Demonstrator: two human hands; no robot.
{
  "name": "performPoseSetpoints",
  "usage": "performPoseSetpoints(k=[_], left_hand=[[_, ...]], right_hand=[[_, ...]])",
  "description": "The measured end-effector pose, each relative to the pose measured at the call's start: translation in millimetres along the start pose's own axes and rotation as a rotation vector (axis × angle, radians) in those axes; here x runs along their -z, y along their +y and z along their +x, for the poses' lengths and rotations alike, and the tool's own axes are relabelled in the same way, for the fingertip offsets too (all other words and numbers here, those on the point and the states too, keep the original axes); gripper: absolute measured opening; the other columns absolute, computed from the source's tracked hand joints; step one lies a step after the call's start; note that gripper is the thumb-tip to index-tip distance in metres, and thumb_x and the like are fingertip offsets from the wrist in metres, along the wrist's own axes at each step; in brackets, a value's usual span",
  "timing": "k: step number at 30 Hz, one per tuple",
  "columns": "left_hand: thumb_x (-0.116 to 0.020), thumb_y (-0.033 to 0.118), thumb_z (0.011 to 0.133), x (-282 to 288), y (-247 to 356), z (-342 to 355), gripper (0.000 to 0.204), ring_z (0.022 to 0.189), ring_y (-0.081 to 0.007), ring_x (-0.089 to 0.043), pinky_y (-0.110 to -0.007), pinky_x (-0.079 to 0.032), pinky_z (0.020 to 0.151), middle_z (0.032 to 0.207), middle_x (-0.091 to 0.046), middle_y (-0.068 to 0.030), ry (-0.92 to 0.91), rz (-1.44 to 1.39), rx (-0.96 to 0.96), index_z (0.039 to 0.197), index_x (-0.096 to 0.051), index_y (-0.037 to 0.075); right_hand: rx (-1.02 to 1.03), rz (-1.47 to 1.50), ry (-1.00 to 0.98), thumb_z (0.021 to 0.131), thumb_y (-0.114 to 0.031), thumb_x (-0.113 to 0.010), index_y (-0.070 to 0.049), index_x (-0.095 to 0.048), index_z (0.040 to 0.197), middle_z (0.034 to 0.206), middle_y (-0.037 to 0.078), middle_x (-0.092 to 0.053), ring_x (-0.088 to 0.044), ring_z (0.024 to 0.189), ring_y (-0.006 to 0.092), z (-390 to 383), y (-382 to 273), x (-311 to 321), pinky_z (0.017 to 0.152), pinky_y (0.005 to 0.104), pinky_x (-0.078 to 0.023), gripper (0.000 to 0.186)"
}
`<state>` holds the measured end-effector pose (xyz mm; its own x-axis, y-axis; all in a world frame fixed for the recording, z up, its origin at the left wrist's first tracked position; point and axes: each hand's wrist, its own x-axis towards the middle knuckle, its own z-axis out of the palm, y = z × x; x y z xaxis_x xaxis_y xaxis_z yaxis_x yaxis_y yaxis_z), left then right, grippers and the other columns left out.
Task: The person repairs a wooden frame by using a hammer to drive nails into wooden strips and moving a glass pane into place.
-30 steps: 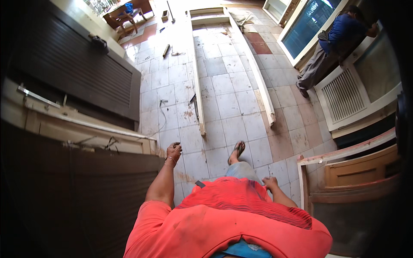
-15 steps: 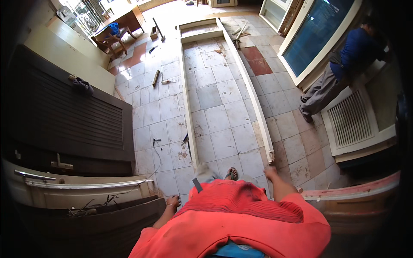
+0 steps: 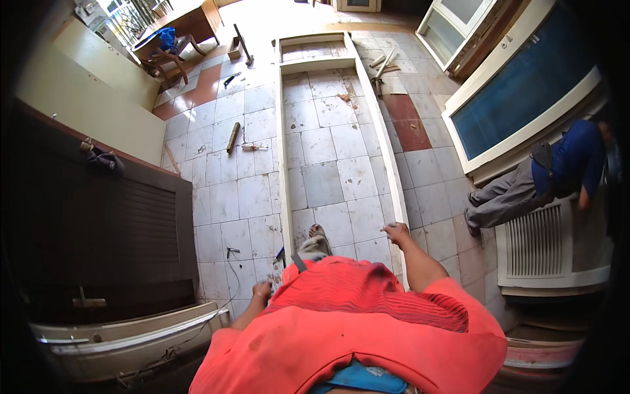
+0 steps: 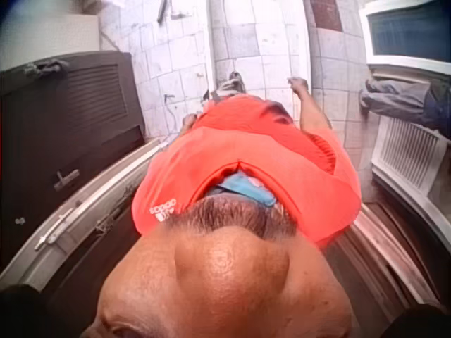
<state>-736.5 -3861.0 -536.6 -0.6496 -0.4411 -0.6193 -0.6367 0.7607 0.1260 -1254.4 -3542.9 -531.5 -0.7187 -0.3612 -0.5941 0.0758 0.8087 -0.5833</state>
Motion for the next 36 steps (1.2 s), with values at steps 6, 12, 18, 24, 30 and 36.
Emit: performPoseSetpoints(k=[6,12,18,24,30,36], left_hand=[[-0.064,0.024,0.086,226.8,87.5,240.2,0.034,0.075,-0.0165,-0.063,-0.030,-0.050,0.059,0.092,-0.068,-0.0083,0.048,-1.330,0.243,0.112,-0.065,0.002],[-0.064,0.022,0.088,413.6,100.7,369.3,0.035,0.088,-0.0201,-0.065,-0.032,-0.052,0.074,0.102,-0.065,-0.0066,0.224,-1.436,0.203,0.119,-0.059,0.005],[-0.061,0.018,0.086,434.3,96.6,482.7,0.029,0.077,-0.0196,-0.064,-0.032,-0.052,0.062,0.094,-0.065,-0.0060,0.134,-1.443,0.427,0.112,-0.062,0.005],[-0.062,0.021,0.087,487.5,103.0,542.8,0.030,0.077,-0.0209,-0.063,-0.035,-0.052,0.063,0.096,-0.065,-0.0059,-0.054,-1.351,0.628,0.112,-0.061,0.006],[-0.064,0.020,0.088,573.7,141.7,632.1,0.027,0.078,-0.0186,-0.065,-0.031,-0.052,0.061,0.097,-0.066,-0.0052,0.105,-1.606,0.598,0.112,-0.061,0.008],[-0.065,0.020,0.087,625.3,102.8,764.4,0.029,0.075,-0.0200,-0.064,-0.033,-0.050,0.056,0.094,-0.066,-0.0066,0.036,-1.347,0.521,0.112,-0.061,0.006]], right_hand=[[-0.085,-0.359,-0.105,0.089,-0.027,-0.057,-0.011,-0.064,0.101,0.094,0.005,-0.065,-0.066,0.078,0.0181,50.3,131.9,59.7,0.059,0.0402,-0.055,0.021],[-0.386,-0.113,-0.136,0.076,-0.021,-0.070,-0.008,-0.065,0.095,0.085,0.010,-0.069,-0.067,0.074,0.0241,74.2,-16.7,37.4,0.060,0.0389,-0.055,0.023],[-0.765,0.388,0.070,0.079,-0.028,-0.070,-0.001,-0.066,0.088,0.075,0.011,-0.066,-0.064,0.060,0.0220,222.2,-99.4,103.3,0.052,0.0394,-0.054,0.029],[0.195,-0.938,-0.251,0.084,-0.032,-0.053,-0.021,-0.068,0.108,0.109,0.011,-0.067,-0.064,0.103,0.0301,466.2,-214.4,184.8,0.085,0.0448,-0.050,0.030],[0.095,-0.025,0.037,0.081,-0.041,-0.065,-0.003,-0.068,0.109,0.108,0.022,-0.066,-0.064,0.103,0.0329,662.5,-466.4,261.7,0.092,0.0361,-0.049,0.047],[0.159,0.075,0.075,0.085,-0.039,-0.063,-0.004,-0.066,0.114,0.111,0.021,-0.066,-0.063,0.107,0.0302,761.6,-590.2,290.1,0.093,0.0348,-0.048,0.045]])
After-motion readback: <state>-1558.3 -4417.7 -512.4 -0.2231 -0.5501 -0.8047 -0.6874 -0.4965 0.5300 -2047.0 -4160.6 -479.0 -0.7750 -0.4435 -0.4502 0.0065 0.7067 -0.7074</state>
